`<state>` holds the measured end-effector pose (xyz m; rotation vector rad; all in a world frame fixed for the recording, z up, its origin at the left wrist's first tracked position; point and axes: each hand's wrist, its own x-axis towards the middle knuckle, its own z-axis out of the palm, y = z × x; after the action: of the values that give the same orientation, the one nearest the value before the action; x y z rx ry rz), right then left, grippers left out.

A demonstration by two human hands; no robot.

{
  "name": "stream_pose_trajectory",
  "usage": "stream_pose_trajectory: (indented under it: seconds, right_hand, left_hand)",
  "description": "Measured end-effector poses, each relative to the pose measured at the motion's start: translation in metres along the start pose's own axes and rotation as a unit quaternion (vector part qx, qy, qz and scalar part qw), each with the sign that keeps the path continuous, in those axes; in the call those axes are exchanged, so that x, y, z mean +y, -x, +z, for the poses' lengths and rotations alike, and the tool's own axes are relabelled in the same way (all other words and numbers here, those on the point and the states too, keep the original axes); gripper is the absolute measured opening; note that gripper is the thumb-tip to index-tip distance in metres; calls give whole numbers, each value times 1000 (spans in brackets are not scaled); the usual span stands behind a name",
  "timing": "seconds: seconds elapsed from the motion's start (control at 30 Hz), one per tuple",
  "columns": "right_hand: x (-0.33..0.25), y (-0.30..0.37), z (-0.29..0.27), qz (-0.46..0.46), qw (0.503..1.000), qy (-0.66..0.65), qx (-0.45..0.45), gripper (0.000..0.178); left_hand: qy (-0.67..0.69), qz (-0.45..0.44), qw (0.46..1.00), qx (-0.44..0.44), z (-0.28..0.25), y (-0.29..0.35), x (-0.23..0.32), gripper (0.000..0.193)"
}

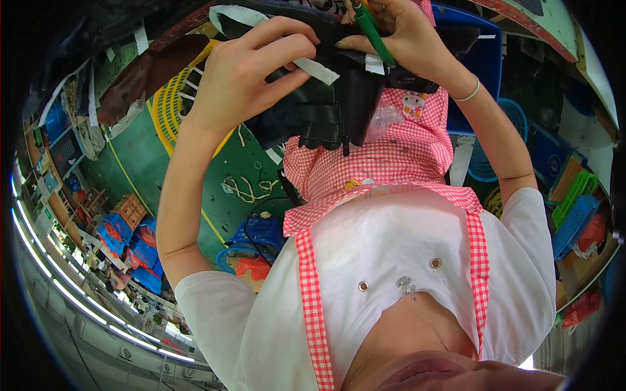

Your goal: Trimming and assembling shoe upper components at a factory workbench.

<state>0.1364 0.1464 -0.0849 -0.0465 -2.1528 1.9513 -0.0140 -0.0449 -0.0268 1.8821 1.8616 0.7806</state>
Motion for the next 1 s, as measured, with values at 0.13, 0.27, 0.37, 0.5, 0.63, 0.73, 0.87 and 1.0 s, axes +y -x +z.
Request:
stream_pose_trajectory:
  seconds: [0.13,0.27,0.37,0.5,0.63,0.73,0.87,1.0]
  right_hand:
    - [-3,-1,0,19,1000,-12,-5,39]
    - [-18,-3,7,-4,1000,2,2,33]
    - [7,5,8,-4,999,49,14,43]
    - [9,10,5,4,997,41,65,36]
    - [-8,5,8,12,994,30,103,37]
    - [-22,-2,11,-27,992,15,121,37]
    - [-61,-10,7,24,975,-200,94,27]
    - [-78,4,-46,152,980,-80,-103,36]
  left_hand:
    - [17,1,1000,4,4,-2,-7,23]
    - [43,-179,981,64,17,-14,-1,15]
    - [-31,-124,980,150,30,-16,-8,24]
    - [-149,-56,981,113,25,-15,-8,15]
    - [-125,-70,985,96,32,-21,-1,47]
    - [116,-114,987,-5,22,-27,-7,35]
    - [362,-232,884,-183,-26,-41,15,26]
    - [406,-222,872,-162,-36,-33,7,25]
